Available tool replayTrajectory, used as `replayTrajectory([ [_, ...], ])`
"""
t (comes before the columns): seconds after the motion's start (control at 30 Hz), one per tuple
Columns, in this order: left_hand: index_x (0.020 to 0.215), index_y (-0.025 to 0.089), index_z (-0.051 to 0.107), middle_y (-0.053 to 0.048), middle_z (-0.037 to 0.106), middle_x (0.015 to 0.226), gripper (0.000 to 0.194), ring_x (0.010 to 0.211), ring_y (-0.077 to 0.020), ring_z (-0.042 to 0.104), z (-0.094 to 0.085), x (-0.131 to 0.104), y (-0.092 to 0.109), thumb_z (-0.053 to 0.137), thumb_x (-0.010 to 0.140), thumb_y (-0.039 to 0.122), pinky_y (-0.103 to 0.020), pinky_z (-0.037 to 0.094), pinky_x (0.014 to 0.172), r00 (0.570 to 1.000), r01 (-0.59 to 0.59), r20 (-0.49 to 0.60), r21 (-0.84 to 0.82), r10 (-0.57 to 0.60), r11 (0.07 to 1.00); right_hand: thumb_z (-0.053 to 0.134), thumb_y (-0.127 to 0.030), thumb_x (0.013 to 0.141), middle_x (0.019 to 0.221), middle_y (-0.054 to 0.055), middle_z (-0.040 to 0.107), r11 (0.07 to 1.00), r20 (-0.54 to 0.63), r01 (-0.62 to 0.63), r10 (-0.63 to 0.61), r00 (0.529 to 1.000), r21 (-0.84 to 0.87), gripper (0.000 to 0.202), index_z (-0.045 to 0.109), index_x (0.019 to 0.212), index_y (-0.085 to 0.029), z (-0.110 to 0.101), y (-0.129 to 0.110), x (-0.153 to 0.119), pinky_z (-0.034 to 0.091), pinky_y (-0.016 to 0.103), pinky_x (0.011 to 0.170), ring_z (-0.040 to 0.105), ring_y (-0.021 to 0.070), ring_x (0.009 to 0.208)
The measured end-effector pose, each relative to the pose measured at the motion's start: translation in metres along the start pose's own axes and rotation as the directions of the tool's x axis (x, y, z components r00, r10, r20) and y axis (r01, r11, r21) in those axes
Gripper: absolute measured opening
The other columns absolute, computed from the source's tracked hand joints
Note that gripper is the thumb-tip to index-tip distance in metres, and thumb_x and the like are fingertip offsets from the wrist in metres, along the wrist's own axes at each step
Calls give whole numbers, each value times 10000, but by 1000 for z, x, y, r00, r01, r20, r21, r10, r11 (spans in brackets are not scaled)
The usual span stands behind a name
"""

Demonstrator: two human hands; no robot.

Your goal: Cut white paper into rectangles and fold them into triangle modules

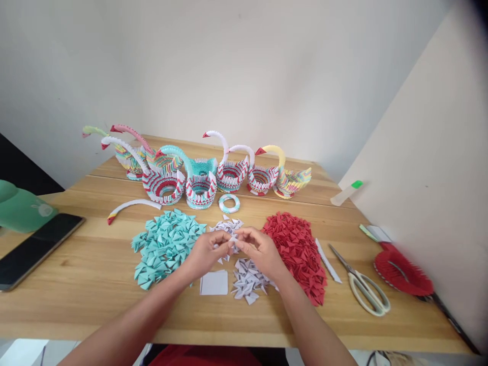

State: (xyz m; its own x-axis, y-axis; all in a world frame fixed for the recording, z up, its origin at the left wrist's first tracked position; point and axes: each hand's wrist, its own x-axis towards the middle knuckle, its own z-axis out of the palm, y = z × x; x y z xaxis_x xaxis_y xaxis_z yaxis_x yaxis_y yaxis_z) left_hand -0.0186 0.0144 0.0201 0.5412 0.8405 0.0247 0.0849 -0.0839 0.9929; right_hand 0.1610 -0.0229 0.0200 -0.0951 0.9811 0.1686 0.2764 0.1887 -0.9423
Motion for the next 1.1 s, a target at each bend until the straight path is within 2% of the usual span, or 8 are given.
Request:
replayTrajectory([
  [0.17,691,166,630,-4,608,622,247,594,-139,540,1,-1,3,558,839,350,-231,423,589,1000,1,8,48,-1,999,603,-264,868,785,15,614,990,-69,85,-93,993,-111,175,706,1004,-222,1,-3,0,458,262,693,573,160,746],
  [0.37,620,171,575,3,590,580,298,558,-130,526,0,1,2,537,851,356,-230,419,587,1000,12,11,11,-12,1000,602,-306,866,775,5,579,1000,-55,9,-9,998,-16,228,692,1054,-215,-1,0,2,430,239,632,535,141,698],
  [0.5,605,165,573,1,587,575,327,569,-131,523,0,0,2,524,867,354,-233,410,600,1000,-13,4,125,12,992,633,-343,831,663,-20,560,995,-2,-77,77,997,64,179,674,796,-173,-1,1,4,384,226,567,492,117,597],
  [0.57,677,158,625,-5,615,614,283,589,-137,537,0,-1,3,538,863,352,-235,414,603,999,-29,38,148,24,988,637,-357,823,597,-38,518,990,-9,-109,110,994,93,228,625,699,-167,-2,0,4,348,219,534,451,103,551],
  [0.7,895,168,691,-4,663,678,190,628,-146,572,0,-4,7,596,838,322,-232,426,617,995,-85,60,154,77,984,637,-381,817,577,-46,519,969,-22,-156,163,986,190,263,591,672,-167,-6,-2,4,335,222,541,436,96,538],
  [0.87,733,161,682,-16,678,659,201,621,-150,600,1,-5,11,593,840,307,-223,428,602,990,-141,1,191,144,971,655,-395,789,586,-40,524,952,6,-179,184,983,249,267,591,664,-167,-5,-4,3,330,226,539,439,95,540],
  [1.1,675,156,670,-16,667,621,212,608,-150,592,5,-3,8,612,815,304,-231,434,620,988,-141,-32,186,149,972,637,-397,785,575,-48,481,970,0,-150,152,988,189,276,555,642,-176,-2,-7,2,316,227,520,407,94,530],
])
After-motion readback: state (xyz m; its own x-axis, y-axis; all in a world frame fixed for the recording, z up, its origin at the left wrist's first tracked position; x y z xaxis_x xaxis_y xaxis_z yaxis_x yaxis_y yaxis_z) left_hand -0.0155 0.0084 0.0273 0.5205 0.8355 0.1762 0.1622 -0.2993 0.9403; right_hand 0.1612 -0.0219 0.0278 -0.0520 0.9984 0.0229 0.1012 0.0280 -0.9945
